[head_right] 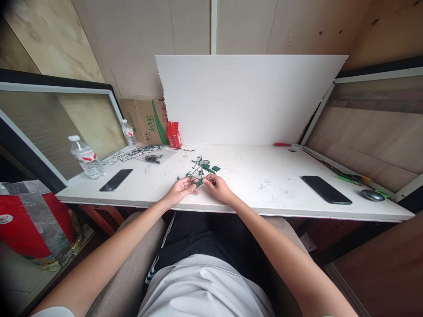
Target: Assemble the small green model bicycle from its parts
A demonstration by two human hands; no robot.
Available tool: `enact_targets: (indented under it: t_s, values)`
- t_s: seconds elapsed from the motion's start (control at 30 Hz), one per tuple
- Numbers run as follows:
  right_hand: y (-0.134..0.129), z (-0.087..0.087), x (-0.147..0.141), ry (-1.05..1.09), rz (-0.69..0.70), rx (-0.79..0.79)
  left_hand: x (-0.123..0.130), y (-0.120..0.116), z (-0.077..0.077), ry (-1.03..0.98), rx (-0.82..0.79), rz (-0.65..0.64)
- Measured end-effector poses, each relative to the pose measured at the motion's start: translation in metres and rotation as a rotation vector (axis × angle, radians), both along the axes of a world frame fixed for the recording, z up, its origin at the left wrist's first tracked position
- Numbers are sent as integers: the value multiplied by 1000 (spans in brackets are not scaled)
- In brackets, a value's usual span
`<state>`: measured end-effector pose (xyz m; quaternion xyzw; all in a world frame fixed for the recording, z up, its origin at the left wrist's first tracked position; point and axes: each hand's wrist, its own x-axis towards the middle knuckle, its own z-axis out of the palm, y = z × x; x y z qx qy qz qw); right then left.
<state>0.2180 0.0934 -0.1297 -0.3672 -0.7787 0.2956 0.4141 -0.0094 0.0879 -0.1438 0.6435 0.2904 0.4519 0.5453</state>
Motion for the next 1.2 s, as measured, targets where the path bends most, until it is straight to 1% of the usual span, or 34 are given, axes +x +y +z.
enact_targets:
  t_s: [0.1,0.27,0.33,0.47,0.6,0.7,0.83,0.9,1.0,1.1,1.2]
  values:
    - [0,-1,0,-9,-6,5,2,1,0,-28,-5,34]
    - [-2,-1,-3,-19,57,13,4,0,1,-23,-50,57]
    - [-5,1,-4,-33,60,27,4,0,1,-28,-72,74]
    - [-10,6,-6,-93,20,71,5,-2,3,-36,-80,78]
    - [-16,8,-7,-190,-28,136,5,-5,7,51,27,89]
    - [-17,3,-9,-274,-93,202,3,-4,7,71,56,102]
    - [-16,-7,-10,-349,-150,333,2,-1,3,39,26,107]
    - [-16,-9,-11,-375,-159,373,1,1,2,18,-1,98]
    - [-17,-8,-11,-389,-164,400,0,4,1,1,-9,46]
    - [-19,-6,-12,-401,-179,429,-2,5,3,16,-8,-14]
    - [-19,-6,-12,-423,-192,446,-4,6,6,48,2,-37]
